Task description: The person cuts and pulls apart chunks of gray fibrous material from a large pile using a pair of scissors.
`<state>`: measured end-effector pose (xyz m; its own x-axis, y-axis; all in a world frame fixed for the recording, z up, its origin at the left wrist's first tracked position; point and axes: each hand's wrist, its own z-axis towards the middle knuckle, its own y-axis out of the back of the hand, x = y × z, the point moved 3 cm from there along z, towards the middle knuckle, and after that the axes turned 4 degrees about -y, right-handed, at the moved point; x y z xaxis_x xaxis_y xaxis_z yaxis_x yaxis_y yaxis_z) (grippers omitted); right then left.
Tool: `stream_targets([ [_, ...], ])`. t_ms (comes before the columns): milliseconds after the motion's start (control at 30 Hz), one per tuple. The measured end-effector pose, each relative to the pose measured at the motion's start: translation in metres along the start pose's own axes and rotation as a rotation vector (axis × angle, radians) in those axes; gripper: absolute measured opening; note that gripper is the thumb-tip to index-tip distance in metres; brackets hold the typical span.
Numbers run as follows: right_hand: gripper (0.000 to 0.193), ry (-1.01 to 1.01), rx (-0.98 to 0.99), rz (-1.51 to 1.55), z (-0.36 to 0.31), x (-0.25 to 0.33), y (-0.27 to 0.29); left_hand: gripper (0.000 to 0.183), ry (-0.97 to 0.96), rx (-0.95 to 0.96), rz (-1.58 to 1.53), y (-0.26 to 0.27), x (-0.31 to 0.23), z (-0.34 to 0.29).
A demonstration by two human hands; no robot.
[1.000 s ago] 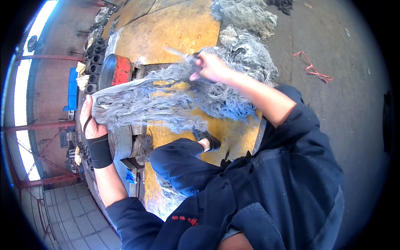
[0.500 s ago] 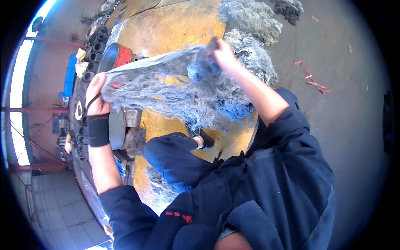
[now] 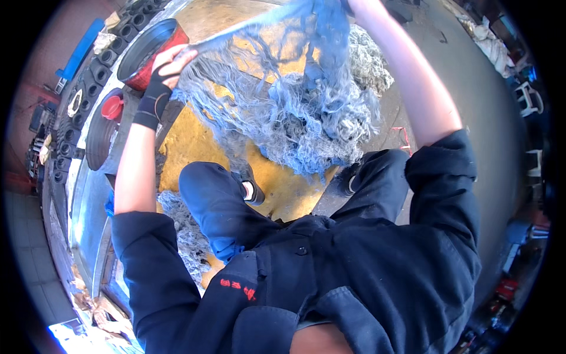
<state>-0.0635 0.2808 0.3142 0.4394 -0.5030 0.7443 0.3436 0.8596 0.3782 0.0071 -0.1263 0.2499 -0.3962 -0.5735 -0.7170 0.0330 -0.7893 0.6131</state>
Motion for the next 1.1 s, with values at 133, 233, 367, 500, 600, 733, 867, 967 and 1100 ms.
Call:
stream_targets([
  [133, 0.032, 0.359, -0.228, -0.349, 0.056, 0.097, 0.039, 0.028, -0.098, -0.046, -0.143, 0.017, -0.010, 0.031],
  [233, 0.033, 0.305, -0.242, -0.277, 0.070, 0.121, 0.057, 0.032, -0.188, -0.079, -0.126, 0.022, -0.044, 0.043],
  [367, 0.036, 0.239, -0.403, -0.269, 0.095, 0.101, 0.080, 0.024, -0.387, -0.063, -0.068, 0.054, -0.052, 0.091],
  [500, 0.039, 0.013, -0.410, -0.557, 0.060, 0.038, 0.079, 0.018, -0.499, -0.101, 0.144, -0.004, -0.055, 0.083],
  [600, 0.020, -0.039, -0.214, -0.332, 0.021, -0.062, 0.049, 0.024, -0.117, -0.055, 0.060, -0.050, -0.021, 0.061],
  [733, 0.031, -0.346, -0.008, -0.403, -0.042, -0.149, 0.042, 0.027, 0.004, 0.125, -0.087, -0.130, 0.037, 0.046],
  [867, 0.029, -0.419, 0.276, -0.964, -0.117, -0.157, 0.020, 0.022, 0.069, 0.261, -0.151, -0.188, 0.045, 0.014],
  [967, 0.039, -0.540, 0.371, -0.471, -0.154, -0.173, -0.017, 0.018, 0.098, 0.379, -0.269, -0.232, 0.053, 0.010],
  [1100, 0.068, -0.326, 0.511, -0.033, -0.192, -0.128, -0.074, 0.021, -0.477, 0.436, -0.250, -0.259, 0.010, 0.002],
])
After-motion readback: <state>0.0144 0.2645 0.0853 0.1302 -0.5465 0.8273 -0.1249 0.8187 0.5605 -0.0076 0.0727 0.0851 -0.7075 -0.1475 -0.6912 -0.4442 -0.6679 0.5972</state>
